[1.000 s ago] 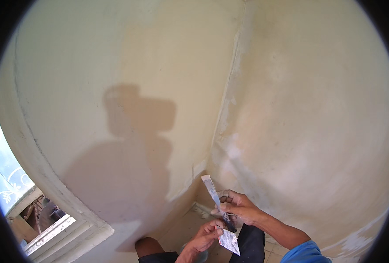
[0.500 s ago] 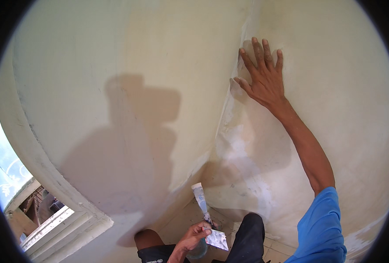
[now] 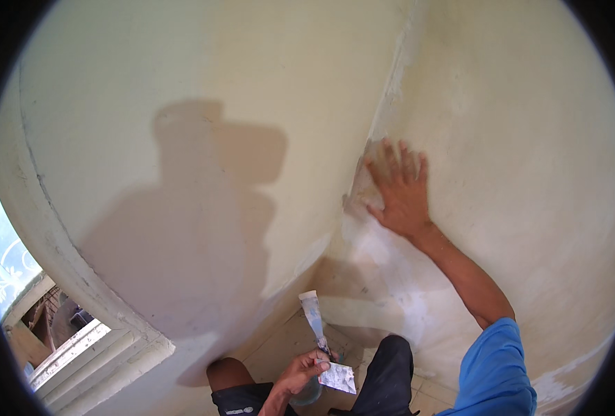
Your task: The person applies plaster to a wall corner using a putty knife and a small scraper, dipping the tool into a bucket of plastering material.
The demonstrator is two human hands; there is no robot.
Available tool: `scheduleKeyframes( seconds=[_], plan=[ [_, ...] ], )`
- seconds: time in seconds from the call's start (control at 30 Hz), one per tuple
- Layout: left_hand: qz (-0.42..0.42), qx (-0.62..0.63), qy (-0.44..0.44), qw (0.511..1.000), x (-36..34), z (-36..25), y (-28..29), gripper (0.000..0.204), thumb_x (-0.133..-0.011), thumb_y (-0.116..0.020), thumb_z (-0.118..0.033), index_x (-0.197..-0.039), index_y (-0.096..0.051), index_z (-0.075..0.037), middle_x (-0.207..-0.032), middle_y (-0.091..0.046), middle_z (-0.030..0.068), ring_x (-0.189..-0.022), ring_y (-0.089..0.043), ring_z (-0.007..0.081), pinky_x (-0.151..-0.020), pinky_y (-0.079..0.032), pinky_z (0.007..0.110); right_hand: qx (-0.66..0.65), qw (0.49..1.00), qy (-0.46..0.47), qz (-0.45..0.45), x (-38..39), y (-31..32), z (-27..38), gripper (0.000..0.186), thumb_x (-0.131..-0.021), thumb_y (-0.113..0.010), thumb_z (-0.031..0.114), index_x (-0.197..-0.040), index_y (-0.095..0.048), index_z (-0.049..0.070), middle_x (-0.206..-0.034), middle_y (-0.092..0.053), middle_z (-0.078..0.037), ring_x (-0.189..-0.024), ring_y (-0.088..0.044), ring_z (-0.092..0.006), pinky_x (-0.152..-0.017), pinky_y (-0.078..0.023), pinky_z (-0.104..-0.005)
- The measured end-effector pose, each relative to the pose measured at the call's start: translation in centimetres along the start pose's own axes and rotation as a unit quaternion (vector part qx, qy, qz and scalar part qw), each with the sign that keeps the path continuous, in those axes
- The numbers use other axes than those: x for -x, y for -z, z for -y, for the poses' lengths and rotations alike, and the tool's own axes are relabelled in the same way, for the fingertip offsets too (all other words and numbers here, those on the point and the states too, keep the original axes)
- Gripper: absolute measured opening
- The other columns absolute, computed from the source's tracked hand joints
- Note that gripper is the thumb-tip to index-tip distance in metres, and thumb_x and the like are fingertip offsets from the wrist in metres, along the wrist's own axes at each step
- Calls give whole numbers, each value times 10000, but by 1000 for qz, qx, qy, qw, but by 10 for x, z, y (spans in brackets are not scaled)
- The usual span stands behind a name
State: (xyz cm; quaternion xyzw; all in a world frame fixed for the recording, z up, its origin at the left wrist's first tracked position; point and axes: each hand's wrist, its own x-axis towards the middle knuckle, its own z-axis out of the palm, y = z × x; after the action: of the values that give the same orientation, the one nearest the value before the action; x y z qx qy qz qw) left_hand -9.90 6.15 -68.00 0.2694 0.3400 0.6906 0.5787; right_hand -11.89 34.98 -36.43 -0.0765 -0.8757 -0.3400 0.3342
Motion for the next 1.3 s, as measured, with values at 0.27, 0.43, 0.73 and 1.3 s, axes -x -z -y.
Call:
scheduleKeyframes(
  seconds=[0.27, 0.43, 0.73, 1.3],
  plan=[
    [4, -11, 7, 1000, -2, 12, -1, 91, -951, -611, -108, -1000, -617, -32, -1195, -608, 107, -949, -553, 109, -845, -440, 286, 111, 986, -46, -117, -73, 18, -49, 728, -856, -586, 520, -1450, -436, 126, -1581, -233, -148, -1463, -174, -346, -1116, -140, -647],
    [11, -38, -13, 999, 2, 2, -5, 91, -954, -607, -112, -1004, -619, -37, -1181, -613, 99, -909, -554, 97, -797, -449, 274, 37, 997, -18, 59, 2, -23, 6, 769, -798, -662, 490, -1446, -439, 141, -1591, -215, -149, -1466, -182, -346, -1112, -166, -650],
    [-31, -50, -26, 998, 0, -26, -28, 115, -939, -631, -146, -954, -598, -38, -1037, -621, 69, -764, -548, 81, -666, -455, 254, -90, 970, 92, 208, 88, -2, 29, 498, -835, -666, 322, -1283, -610, 112, -1566, -269, -139, -1464, -186, -333, -1158, -200, -552],
    [-146, 37, -50, 987, 5, -73, -52, 160, -980, -595, -179, -1012, -568, -25, -849, -610, 6, -754, -583, 78, -664, -473, 243, -726, 560, -340, 212, 215, 33, 99, 447, -997, -540, 224, -1382, -497, 3, -983, -599, -50, -850, -545, -127, -761, -459, -286]
  ],
)
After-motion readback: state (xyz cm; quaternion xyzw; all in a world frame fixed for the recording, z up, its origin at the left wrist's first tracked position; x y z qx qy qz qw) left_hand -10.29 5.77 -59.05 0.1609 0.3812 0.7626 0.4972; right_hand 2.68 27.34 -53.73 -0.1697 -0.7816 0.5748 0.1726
